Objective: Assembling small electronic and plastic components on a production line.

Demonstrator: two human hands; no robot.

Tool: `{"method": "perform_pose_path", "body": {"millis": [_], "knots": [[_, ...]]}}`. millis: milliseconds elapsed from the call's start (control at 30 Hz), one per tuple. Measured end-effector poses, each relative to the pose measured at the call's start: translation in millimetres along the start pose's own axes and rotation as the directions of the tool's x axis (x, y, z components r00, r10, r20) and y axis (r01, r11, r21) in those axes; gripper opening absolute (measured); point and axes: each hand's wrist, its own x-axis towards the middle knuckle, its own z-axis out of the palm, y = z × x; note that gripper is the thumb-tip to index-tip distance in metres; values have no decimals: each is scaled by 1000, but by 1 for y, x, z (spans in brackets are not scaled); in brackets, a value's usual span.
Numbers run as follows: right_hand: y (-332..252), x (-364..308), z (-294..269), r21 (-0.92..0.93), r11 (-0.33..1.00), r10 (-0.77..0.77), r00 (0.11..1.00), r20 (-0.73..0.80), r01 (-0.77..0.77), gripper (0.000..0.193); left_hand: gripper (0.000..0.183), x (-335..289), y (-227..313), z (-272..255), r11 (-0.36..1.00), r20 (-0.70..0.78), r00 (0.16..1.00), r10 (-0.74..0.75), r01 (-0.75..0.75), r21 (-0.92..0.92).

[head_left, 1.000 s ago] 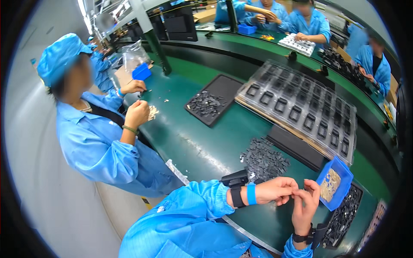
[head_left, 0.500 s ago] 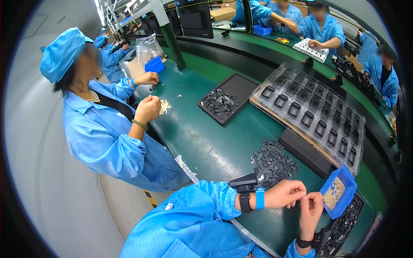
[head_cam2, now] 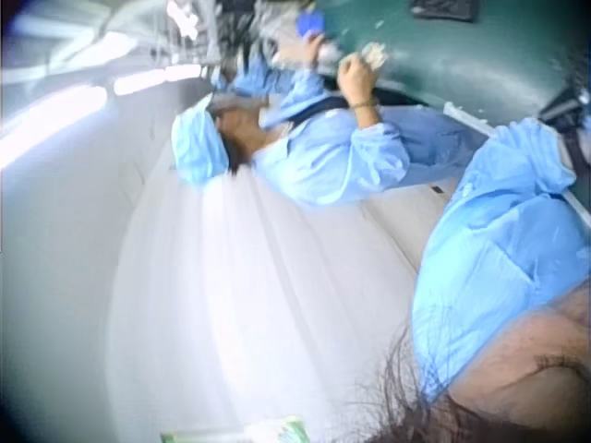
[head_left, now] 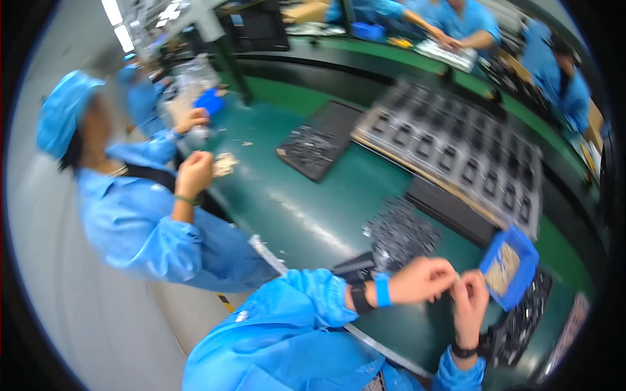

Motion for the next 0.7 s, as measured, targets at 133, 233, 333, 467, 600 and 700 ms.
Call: {"method": "perform_pose_path", "body": {"millis": [133, 233, 333, 467, 600, 700], "knots": [[-13, 12, 11, -30, 998, -47, 997, 60, 48, 9, 16, -8, 13, -9, 994, -78, 992, -97, 100, 33], [-4, 13, 9, 137, 990, -15, 999, 39, 9, 5, 14, -5, 11, -9, 998, -95, 993, -64, 62, -24], [-11, 13, 6, 66, 998, 27, 999, -41, -24, 6, 13, -1, 7, -9, 994, -59, 994, -91, 87, -66], [-17, 9, 6, -221, 956, -222, 968, -113, 193, 7, 12, -2, 6, -5, 998, -64, 996, -64, 63, -20], [-16, 4, 6, -329, 917, -273, 956, -104, 226, 8, 14, -4, 5, -4, 999, -59, 997, -39, 40, -1], [-14, 5, 6, -344, 909, -281, 955, -91, 235, 8, 12, -4, 5, -3, 996, -59, 998, -5, 10, 86]]}}
